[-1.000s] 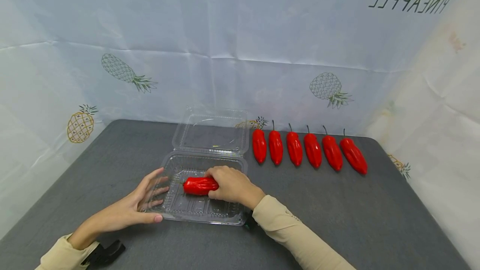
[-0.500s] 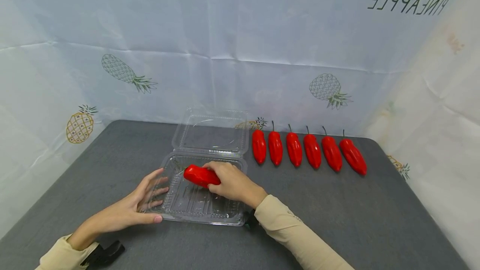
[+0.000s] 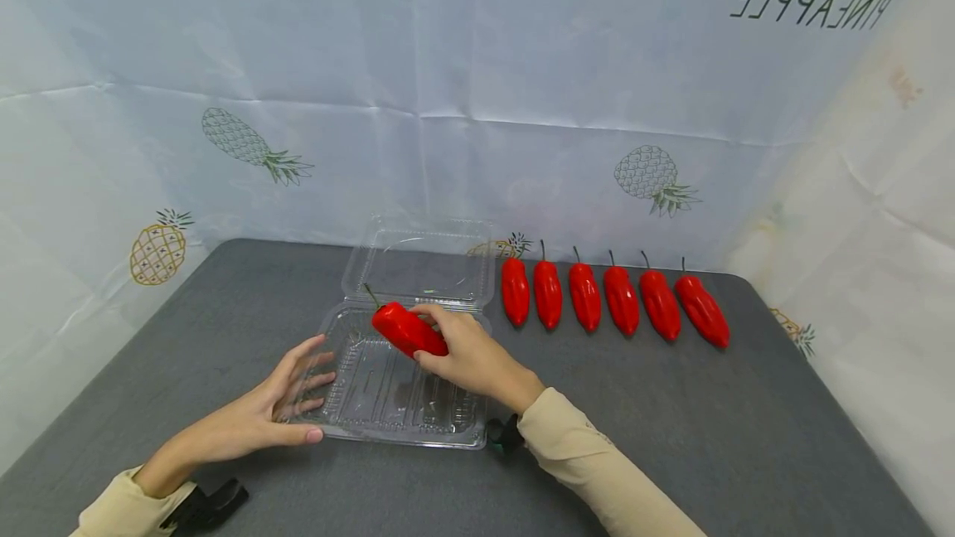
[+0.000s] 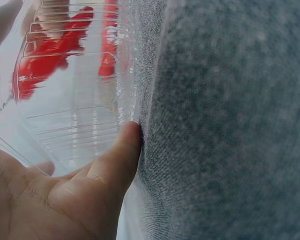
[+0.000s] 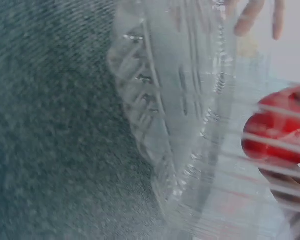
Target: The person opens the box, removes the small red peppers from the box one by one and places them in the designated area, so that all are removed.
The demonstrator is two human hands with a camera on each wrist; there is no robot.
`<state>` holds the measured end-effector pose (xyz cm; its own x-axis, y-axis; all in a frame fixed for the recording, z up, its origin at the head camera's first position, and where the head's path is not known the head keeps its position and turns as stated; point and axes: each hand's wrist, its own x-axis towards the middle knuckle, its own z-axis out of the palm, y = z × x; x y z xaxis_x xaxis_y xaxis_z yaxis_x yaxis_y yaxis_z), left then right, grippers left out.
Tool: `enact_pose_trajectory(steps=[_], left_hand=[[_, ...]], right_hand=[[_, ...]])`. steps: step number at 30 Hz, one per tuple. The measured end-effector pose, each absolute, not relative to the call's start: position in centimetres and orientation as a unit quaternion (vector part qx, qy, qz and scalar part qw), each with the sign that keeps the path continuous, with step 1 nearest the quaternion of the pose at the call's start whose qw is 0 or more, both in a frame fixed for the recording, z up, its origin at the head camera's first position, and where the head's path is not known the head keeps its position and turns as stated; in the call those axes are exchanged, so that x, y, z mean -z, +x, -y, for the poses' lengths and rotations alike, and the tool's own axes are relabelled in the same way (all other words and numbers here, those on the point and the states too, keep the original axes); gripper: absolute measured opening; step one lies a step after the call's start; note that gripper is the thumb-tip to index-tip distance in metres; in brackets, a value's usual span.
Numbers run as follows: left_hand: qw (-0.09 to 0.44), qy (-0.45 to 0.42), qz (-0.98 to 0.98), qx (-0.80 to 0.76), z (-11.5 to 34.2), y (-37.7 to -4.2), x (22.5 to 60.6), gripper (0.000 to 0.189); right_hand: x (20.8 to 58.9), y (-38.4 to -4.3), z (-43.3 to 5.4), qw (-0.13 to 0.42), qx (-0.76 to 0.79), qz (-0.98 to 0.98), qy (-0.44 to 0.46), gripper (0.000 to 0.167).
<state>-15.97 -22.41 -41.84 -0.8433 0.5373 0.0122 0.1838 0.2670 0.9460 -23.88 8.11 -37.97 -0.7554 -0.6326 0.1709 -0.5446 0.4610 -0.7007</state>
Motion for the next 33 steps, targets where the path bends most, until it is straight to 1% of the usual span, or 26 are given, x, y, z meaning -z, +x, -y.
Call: enact_pose_trajectory(steps=[8,17,22,33], left_hand=[[0.151,0.245,-0.779,-0.557,22.3,-16.0,41.6,0.106],[0.147,0.251,-0.779,-0.555,22.4,-16.0,41.7,0.106],[0.151,0.242,-0.782,-0.555,22.5,-16.0,41.7,0.107],[0.155,0.238,-0.783,-0.553,22.5,-16.0,41.8,0.107]], right_hand=[[37.2,-23.5,-9.2,0.05,0.392,-0.854,-0.338,0.058],[36.4,-22.9,-10.7,0.037,0.407,-0.848,-0.339,0.056],[36.2,-22.8,-11.6,0.022,0.406,-0.85,-0.335,0.054],[35.8,-22.5,-13.6,-0.022,0.399,-0.856,-0.327,0.058]])
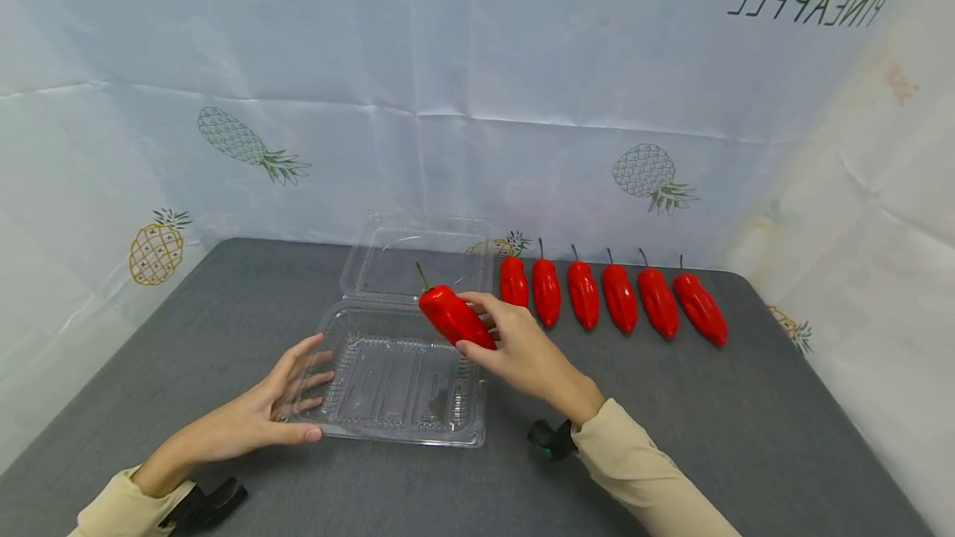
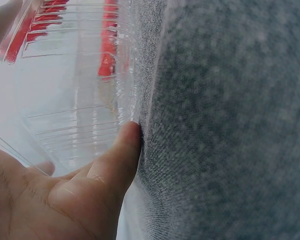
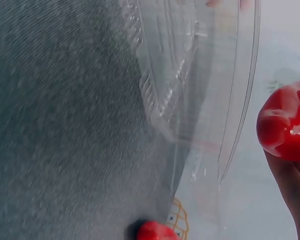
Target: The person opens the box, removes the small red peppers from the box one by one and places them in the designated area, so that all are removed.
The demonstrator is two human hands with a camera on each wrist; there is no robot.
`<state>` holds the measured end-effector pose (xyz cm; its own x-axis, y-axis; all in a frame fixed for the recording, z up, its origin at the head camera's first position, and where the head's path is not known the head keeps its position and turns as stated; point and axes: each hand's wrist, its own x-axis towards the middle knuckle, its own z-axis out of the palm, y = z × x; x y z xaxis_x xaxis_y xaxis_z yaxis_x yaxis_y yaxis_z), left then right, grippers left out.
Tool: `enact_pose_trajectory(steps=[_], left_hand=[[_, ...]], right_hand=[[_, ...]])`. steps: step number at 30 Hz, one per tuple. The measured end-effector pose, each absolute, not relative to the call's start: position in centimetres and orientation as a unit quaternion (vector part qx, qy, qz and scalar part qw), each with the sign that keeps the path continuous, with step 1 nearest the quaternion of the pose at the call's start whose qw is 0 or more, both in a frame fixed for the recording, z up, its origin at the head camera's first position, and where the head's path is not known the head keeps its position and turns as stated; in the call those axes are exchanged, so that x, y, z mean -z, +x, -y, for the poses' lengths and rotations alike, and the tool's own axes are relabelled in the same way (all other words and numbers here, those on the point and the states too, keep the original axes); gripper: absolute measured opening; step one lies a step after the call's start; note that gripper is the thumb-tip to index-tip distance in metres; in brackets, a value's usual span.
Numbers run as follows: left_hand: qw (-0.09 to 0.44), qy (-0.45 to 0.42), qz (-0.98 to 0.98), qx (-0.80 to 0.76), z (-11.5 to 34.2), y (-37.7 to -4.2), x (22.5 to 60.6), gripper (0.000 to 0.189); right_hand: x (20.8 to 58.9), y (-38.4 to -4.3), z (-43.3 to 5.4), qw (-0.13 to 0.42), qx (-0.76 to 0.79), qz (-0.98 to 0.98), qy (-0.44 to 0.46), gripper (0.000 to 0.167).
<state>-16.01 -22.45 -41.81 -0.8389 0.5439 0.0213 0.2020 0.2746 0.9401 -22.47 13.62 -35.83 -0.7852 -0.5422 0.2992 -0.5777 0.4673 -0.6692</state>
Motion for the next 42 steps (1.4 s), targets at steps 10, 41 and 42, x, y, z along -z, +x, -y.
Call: enact_pose_trajectory(steps=[10,41,42], left_hand=[[0.157,0.233,-0.781,-0.558,22.5,-16.1,41.9,0.108],[0.154,0.247,-0.776,-0.559,22.3,-15.9,41.5,0.106],[0.154,0.247,-0.777,-0.559,22.3,-15.9,41.5,0.106]], right_hand=[[36.0,-22.4,-15.6,0.033,-0.381,0.877,0.291,0.06],[36.9,-22.4,-22.3,0.115,-0.349,0.904,0.219,0.057],[36.9,-22.4,-22.5,0.118,-0.348,0.905,0.217,0.058]])
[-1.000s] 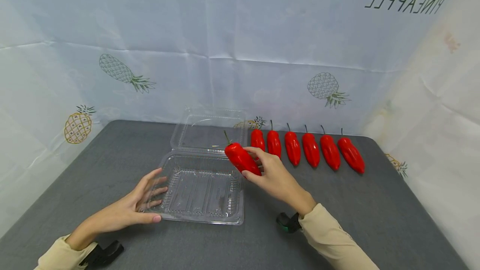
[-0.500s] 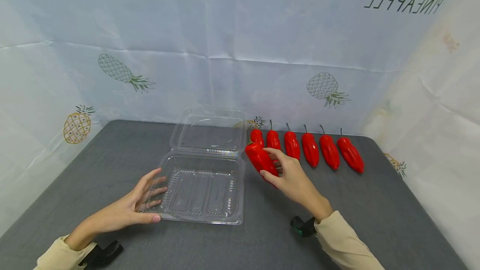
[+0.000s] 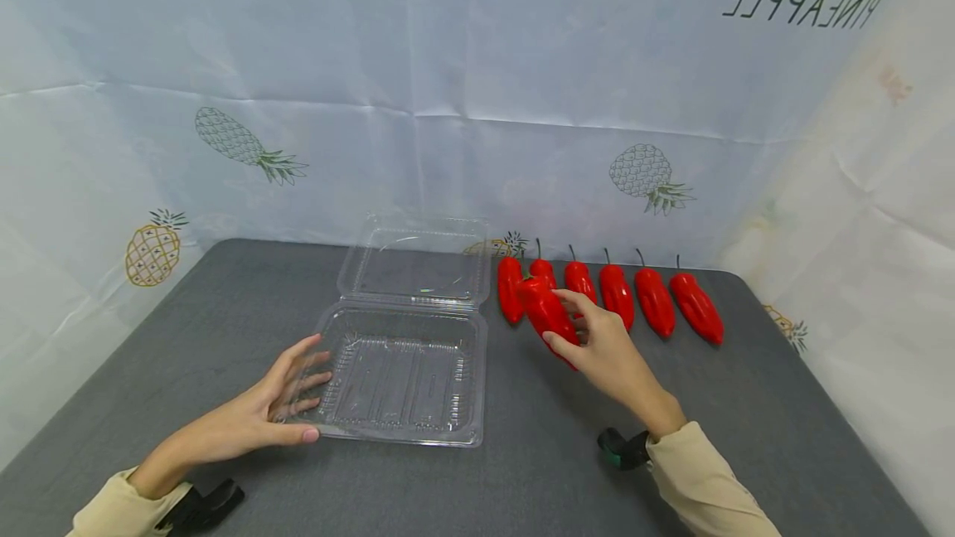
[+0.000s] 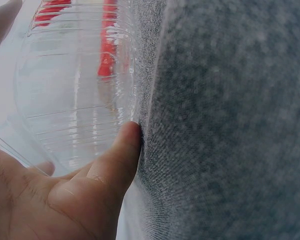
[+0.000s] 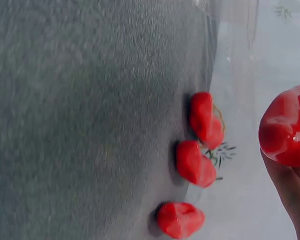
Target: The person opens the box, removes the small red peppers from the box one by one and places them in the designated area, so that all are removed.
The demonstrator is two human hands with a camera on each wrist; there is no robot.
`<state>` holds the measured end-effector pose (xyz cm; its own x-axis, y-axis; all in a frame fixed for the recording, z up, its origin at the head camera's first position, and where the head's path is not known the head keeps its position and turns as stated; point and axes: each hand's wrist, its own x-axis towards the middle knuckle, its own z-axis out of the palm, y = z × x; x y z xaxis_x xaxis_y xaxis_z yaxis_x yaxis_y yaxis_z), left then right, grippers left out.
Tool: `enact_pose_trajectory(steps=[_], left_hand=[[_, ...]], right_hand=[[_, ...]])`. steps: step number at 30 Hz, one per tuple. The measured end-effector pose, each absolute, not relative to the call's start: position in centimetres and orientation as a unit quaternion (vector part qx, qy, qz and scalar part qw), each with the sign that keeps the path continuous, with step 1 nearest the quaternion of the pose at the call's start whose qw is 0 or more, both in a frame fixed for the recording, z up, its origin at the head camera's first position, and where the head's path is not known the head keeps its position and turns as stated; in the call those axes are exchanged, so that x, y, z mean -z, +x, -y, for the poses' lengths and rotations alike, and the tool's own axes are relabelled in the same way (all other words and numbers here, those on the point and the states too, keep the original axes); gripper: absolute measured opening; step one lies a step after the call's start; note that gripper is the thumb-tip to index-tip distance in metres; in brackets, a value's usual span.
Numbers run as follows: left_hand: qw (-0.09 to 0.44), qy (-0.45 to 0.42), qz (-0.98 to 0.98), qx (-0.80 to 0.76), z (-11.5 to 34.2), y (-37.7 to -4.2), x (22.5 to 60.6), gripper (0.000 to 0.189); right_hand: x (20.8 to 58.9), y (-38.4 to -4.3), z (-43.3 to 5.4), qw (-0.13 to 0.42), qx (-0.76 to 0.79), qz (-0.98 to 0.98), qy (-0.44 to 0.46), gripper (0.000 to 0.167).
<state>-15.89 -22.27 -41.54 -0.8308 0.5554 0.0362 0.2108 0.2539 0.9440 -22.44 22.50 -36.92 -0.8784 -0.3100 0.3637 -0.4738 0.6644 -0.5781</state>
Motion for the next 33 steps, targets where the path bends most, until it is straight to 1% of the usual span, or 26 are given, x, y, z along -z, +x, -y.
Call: enact_pose_trajectory(steps=[12,22,33], left_hand=[[0.154,0.243,-0.778,-0.558,22.2,-15.9,41.5,0.106],[0.156,0.246,-0.776,-0.559,22.2,-15.8,41.5,0.106],[0.16,0.241,-0.776,-0.561,22.2,-15.8,41.5,0.105]], right_hand=[[36.3,-22.8,-26.3,0.156,-0.312,0.921,0.173,0.057],[36.2,-23.1,-29.5,0.155,-0.29,0.935,0.13,0.059],[36.3,-23.5,-32.6,0.147,-0.269,0.945,0.112,0.056]])
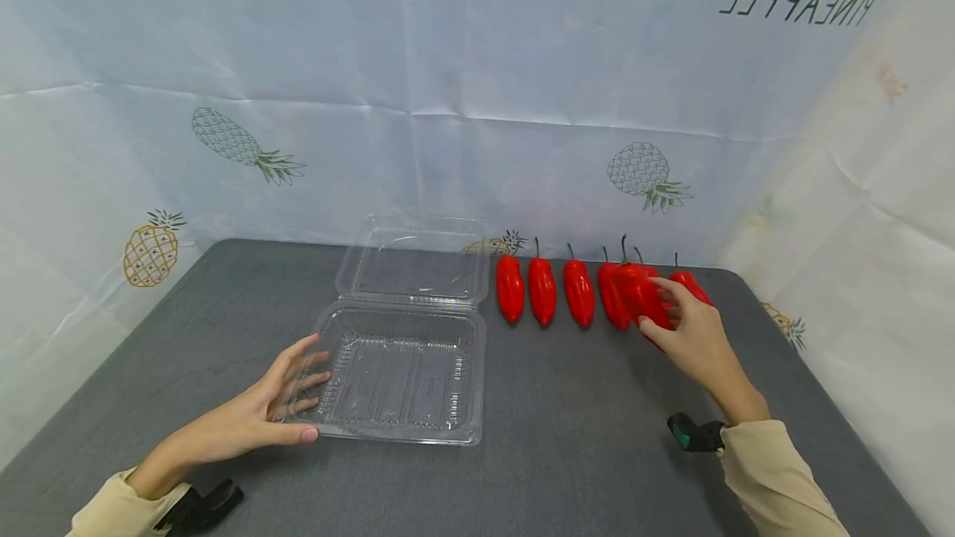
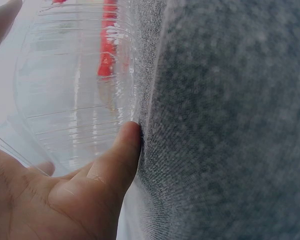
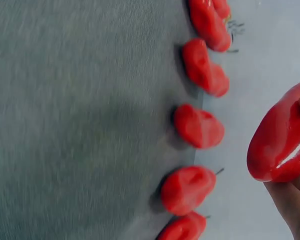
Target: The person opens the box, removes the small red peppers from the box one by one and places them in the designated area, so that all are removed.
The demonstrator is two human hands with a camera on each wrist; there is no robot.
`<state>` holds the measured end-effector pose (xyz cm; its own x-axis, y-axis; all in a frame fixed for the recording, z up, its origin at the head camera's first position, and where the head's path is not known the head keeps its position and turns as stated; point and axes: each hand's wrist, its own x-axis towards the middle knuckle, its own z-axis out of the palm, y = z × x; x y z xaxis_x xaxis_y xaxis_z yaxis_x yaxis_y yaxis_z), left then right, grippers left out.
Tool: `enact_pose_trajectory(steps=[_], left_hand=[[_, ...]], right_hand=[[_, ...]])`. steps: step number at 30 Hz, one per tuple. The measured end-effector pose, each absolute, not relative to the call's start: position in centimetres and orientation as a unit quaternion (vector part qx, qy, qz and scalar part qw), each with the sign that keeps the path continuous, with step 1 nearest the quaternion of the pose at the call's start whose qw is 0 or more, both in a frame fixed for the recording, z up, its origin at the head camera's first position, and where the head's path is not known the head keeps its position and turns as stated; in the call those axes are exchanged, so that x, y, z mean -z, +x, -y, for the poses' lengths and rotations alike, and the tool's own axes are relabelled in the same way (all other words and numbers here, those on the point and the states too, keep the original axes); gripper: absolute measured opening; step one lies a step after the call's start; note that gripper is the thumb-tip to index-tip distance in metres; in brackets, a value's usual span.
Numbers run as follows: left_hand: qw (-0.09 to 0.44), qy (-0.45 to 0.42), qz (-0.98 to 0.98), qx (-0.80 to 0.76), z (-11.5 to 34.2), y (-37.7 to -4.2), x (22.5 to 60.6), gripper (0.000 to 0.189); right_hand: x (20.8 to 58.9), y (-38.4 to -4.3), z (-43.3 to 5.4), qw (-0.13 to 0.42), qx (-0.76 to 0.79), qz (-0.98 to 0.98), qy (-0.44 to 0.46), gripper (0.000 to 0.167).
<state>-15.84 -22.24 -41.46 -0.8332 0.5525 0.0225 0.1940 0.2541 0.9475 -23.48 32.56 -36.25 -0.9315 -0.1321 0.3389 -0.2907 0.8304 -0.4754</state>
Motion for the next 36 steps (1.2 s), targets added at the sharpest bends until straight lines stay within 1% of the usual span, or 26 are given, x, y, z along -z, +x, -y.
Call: enact_pose_trajectory(steps=[7,16,22,29,36], left_hand=[[0.159,0.243,-0.774,-0.563,22.3,-15.9,41.5,0.105],[0.162,0.239,-0.773,-0.566,22.4,-15.8,41.6,0.104],[0.165,0.232,-0.773,-0.566,22.5,-16.0,41.8,0.102],[0.168,0.228,-0.777,-0.563,22.5,-16.0,41.8,0.1],[0.167,0.226,-0.777,-0.564,22.5,-16.0,41.8,0.099]], right_hand=[[36.2,-23.9,-34.9,0.158,-0.245,0.953,0.089,0.056],[36.5,-24.6,-37.8,0.122,-0.265,0.954,0.064,0.059],[36.9,-25.3,-39.3,0.137,-0.252,0.957,0.046,0.058],[36.9,-25.6,-41.1,0.123,-0.255,0.959,0.009,0.061],[37.4,-26.0,-42.8,0.136,-0.241,0.961,0.0,0.06]])
